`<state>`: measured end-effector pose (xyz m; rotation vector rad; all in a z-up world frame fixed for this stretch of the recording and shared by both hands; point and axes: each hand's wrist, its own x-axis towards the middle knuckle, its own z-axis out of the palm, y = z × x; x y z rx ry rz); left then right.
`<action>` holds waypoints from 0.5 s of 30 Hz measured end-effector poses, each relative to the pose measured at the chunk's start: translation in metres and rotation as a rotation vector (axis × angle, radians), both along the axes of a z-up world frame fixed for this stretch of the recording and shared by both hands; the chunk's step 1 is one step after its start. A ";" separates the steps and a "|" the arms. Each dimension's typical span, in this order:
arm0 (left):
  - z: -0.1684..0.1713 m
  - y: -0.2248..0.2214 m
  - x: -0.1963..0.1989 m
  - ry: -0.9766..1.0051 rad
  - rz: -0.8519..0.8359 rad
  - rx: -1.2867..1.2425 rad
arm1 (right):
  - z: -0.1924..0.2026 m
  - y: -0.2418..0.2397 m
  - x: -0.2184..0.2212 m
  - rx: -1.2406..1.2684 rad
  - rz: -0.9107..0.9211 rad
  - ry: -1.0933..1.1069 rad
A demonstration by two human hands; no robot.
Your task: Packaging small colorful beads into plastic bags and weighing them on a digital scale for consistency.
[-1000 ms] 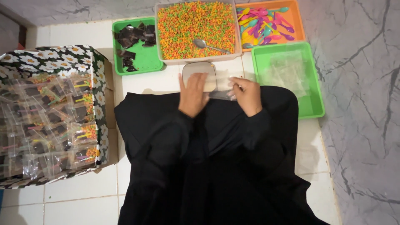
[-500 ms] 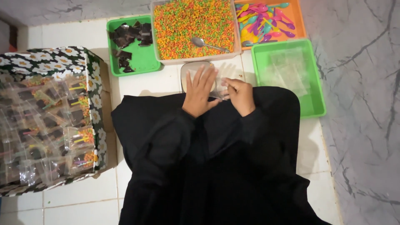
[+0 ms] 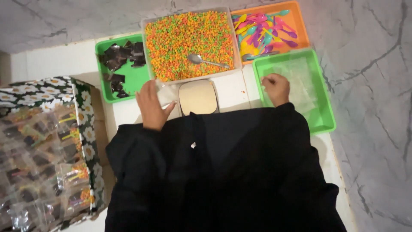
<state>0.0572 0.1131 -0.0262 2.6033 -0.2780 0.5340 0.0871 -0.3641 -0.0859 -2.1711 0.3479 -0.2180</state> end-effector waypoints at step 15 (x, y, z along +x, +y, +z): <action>0.002 -0.034 0.057 0.225 0.038 -0.365 | -0.098 -0.022 0.164 -0.870 0.049 0.130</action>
